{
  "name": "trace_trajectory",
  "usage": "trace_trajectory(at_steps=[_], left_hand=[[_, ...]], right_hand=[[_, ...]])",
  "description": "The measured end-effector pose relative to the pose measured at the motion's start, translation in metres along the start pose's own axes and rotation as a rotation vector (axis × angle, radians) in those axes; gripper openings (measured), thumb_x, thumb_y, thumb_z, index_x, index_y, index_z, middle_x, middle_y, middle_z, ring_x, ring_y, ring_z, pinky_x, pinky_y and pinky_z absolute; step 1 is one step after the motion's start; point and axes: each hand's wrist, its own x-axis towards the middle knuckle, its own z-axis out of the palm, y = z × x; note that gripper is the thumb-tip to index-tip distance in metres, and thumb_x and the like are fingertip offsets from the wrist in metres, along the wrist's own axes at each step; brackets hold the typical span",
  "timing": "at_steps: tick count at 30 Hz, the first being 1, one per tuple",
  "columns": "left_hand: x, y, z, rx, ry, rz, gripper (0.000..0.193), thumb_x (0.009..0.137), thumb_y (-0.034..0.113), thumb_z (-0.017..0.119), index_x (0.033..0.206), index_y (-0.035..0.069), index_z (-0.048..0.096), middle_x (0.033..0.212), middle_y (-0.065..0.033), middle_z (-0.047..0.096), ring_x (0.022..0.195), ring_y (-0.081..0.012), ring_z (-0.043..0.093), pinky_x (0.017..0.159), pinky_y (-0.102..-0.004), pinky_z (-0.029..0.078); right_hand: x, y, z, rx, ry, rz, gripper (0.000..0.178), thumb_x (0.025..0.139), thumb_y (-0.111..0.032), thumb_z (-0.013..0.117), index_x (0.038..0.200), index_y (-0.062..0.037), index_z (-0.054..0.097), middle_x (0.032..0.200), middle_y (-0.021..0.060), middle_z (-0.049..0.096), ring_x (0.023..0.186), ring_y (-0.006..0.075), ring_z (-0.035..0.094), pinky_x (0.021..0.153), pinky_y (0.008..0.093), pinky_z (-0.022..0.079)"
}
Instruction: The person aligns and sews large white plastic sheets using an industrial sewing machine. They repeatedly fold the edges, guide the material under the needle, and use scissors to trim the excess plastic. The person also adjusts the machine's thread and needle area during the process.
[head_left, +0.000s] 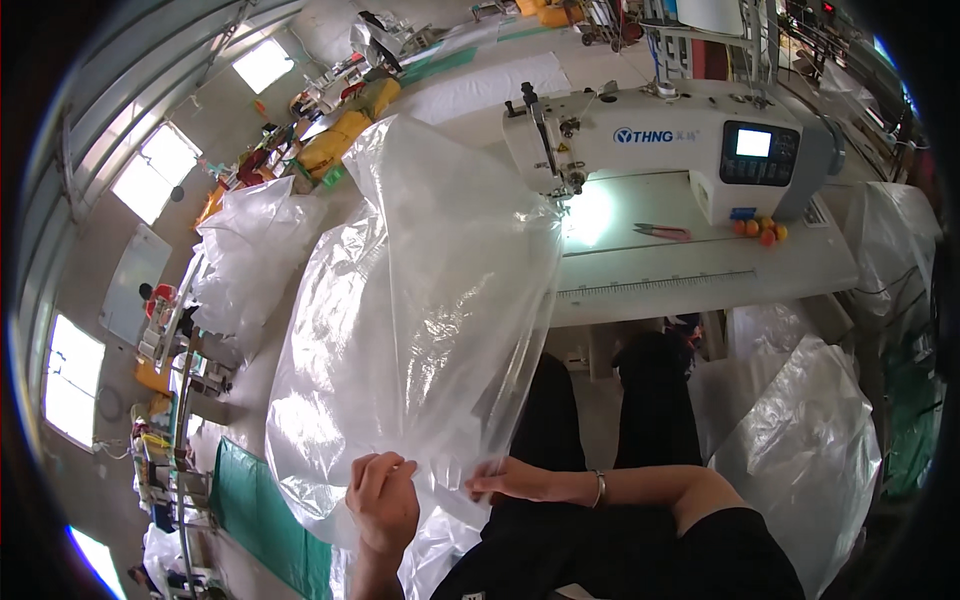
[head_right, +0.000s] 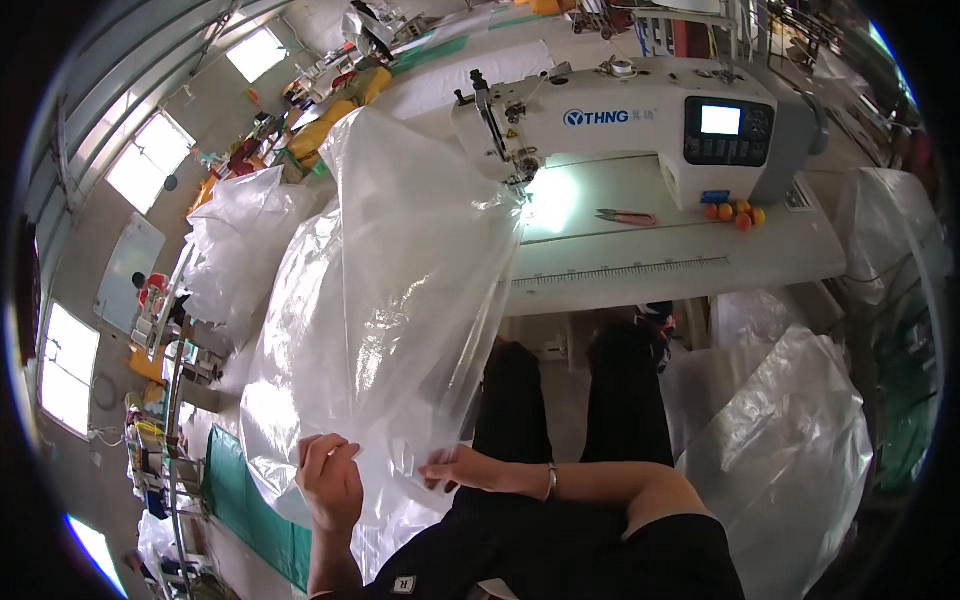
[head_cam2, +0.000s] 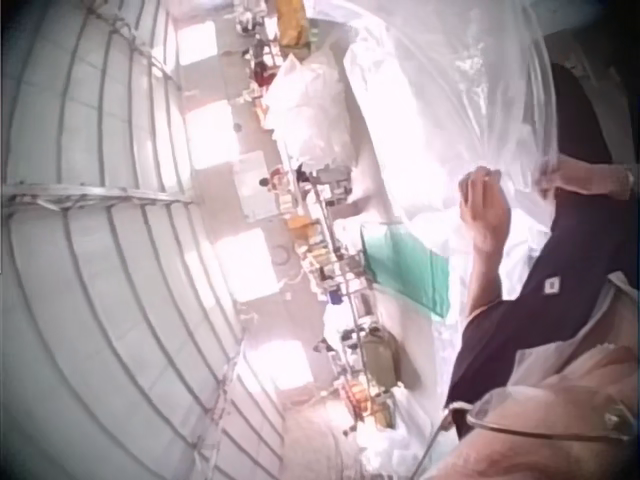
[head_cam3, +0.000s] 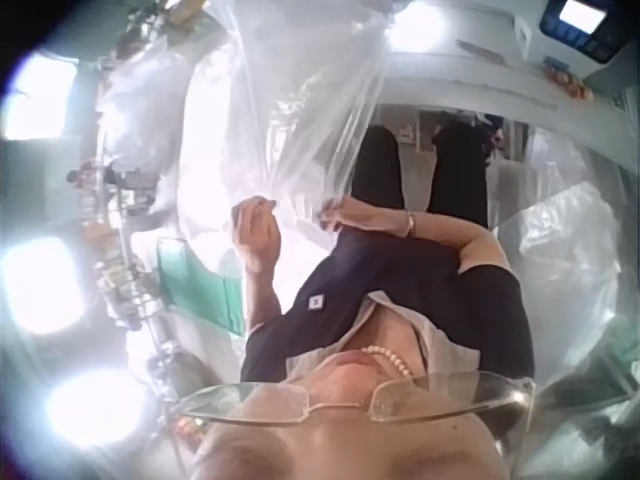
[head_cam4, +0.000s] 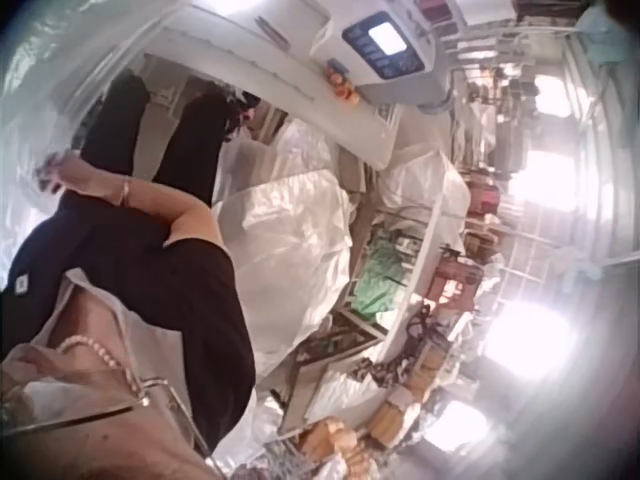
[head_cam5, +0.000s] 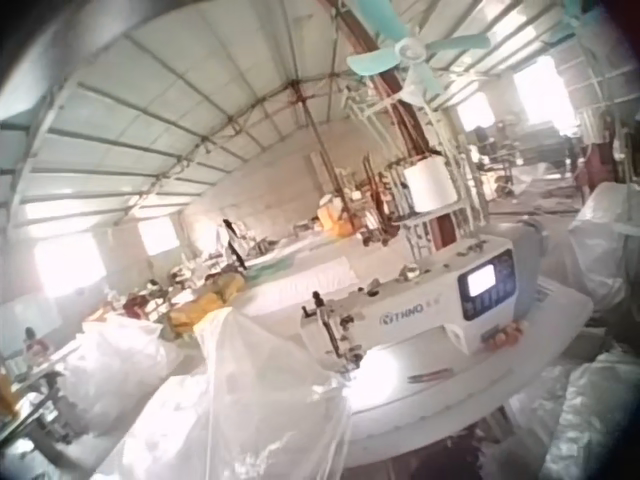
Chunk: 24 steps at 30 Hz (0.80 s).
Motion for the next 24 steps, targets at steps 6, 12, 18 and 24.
trace_trajectory(at_steps=[6,12,18,24], left_hand=[[-0.021,0.020,0.009,-0.110,-0.187,-0.045,0.028,0.060,-0.009,0.059,0.083,0.004,0.069,0.084,-0.0087,0.060,0.074,-0.0272,0.058,0.060,-0.0374,0.050],[-0.051,0.043,0.038,-0.284,-0.398,-0.013,0.043,0.067,-0.001,0.062,0.108,0.008,0.069,0.081,-0.0048,0.056,0.073,-0.0218,0.060,0.057,-0.0354,0.051],[-0.106,0.043,0.100,-0.215,-0.566,-0.013,0.056,0.074,0.008,0.060,0.130,0.010,0.055,0.086,-0.0055,0.053,0.073,-0.0253,0.063,0.060,-0.0381,0.055],[-0.107,0.046,0.113,-0.232,-0.690,-0.116,0.055,0.076,0.010,0.060,0.130,0.009,0.054,0.091,-0.0091,0.057,0.079,-0.0300,0.064,0.065,-0.0426,0.055]], right_hand=[[-0.016,-0.029,-0.054,0.224,0.282,-0.237,0.040,0.094,-0.025,0.063,0.128,-0.0057,0.057,0.102,0.0008,0.066,0.086,0.0099,0.063,0.073,0.0257,0.051],[-0.005,-0.047,-0.066,0.276,0.459,-0.377,0.033,0.101,-0.023,0.050,0.126,-0.0033,0.056,0.100,0.0030,0.067,0.084,0.0127,0.065,0.075,0.0277,0.053],[-0.026,-0.038,-0.052,0.538,0.401,-0.400,0.053,0.104,-0.046,0.035,0.132,-0.0037,0.052,0.117,0.0066,0.063,0.100,0.0156,0.062,0.083,0.0321,0.051],[-0.023,-0.015,-0.060,0.400,0.489,-0.406,0.042,0.103,-0.037,0.045,0.123,-0.0035,0.060,0.100,0.0074,0.069,0.085,0.0146,0.065,0.069,0.0260,0.049]])
